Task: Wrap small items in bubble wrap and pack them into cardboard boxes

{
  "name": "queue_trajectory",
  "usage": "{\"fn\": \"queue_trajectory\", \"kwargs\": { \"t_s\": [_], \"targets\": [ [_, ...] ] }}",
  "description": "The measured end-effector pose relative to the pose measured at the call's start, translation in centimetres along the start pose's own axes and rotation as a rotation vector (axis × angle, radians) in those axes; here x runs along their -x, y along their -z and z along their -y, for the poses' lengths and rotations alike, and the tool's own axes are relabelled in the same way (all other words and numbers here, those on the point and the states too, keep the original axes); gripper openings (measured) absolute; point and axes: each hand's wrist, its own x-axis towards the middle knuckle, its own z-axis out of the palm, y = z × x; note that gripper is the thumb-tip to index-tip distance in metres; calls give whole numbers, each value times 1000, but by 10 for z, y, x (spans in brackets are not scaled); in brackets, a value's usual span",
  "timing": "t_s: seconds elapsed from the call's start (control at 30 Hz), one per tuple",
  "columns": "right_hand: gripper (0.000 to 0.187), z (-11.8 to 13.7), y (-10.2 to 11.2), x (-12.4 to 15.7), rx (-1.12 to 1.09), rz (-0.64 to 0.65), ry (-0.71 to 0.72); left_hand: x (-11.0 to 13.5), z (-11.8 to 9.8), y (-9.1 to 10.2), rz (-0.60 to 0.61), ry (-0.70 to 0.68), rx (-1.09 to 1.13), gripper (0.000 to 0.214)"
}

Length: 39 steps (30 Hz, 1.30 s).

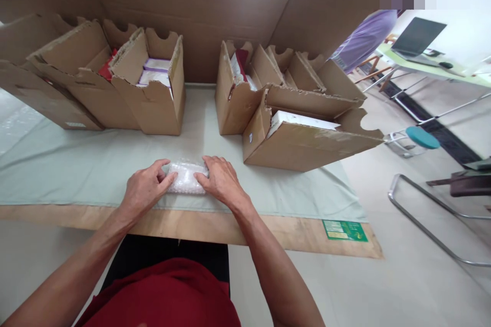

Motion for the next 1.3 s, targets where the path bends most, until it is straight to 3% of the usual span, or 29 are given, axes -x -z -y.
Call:
{"fn": "queue_trajectory", "kwargs": {
  "t_s": [0.13,0.23,0.37,0.47,0.53,0.67,0.7,0.77,0.83,0.9,0.97,1.13,1.23,1.3],
  "targets": [
    [14,0,-1,6,-110,55,93,10,8,2,-78,-32,257,47],
    [11,-1,0,21,-240,1,160,23,13,12,-102,-18,407,58],
    [14,6,8,43,-343,-80,276,41,13,24,43,13,481,69],
    [12,11,17,56,-387,-85,346,48,12,25,146,20,564,55],
    [22,8,20,63,-501,-117,323,47,11,23,204,41,649,48],
    [77,-8,17,79,-801,-115,174,44,8,17,188,87,812,52],
    [83,-10,15,82,-838,-97,151,45,7,14,174,83,830,51],
    [72,-9,13,88,-852,-83,128,46,4,8,176,58,856,47],
    [44,-4,19,91,-810,-107,126,48,1,1,183,25,877,43],
    [25,-1,36,94,-767,-146,123,48,0,-4,158,-16,898,43],
    [23,-6,66,97,-775,-239,98,47,2,-7,113,-70,909,48],
    [27,-46,168,90,-824,-769,-53,44,12,-22,65,-82,797,51],
    [20,-72,209,70,-850,-806,-115,47,10,-33,43,-73,684,44],
    [20,-84,223,54,-845,-709,-191,49,6,-37,6,-124,621,36]
  ]
}}
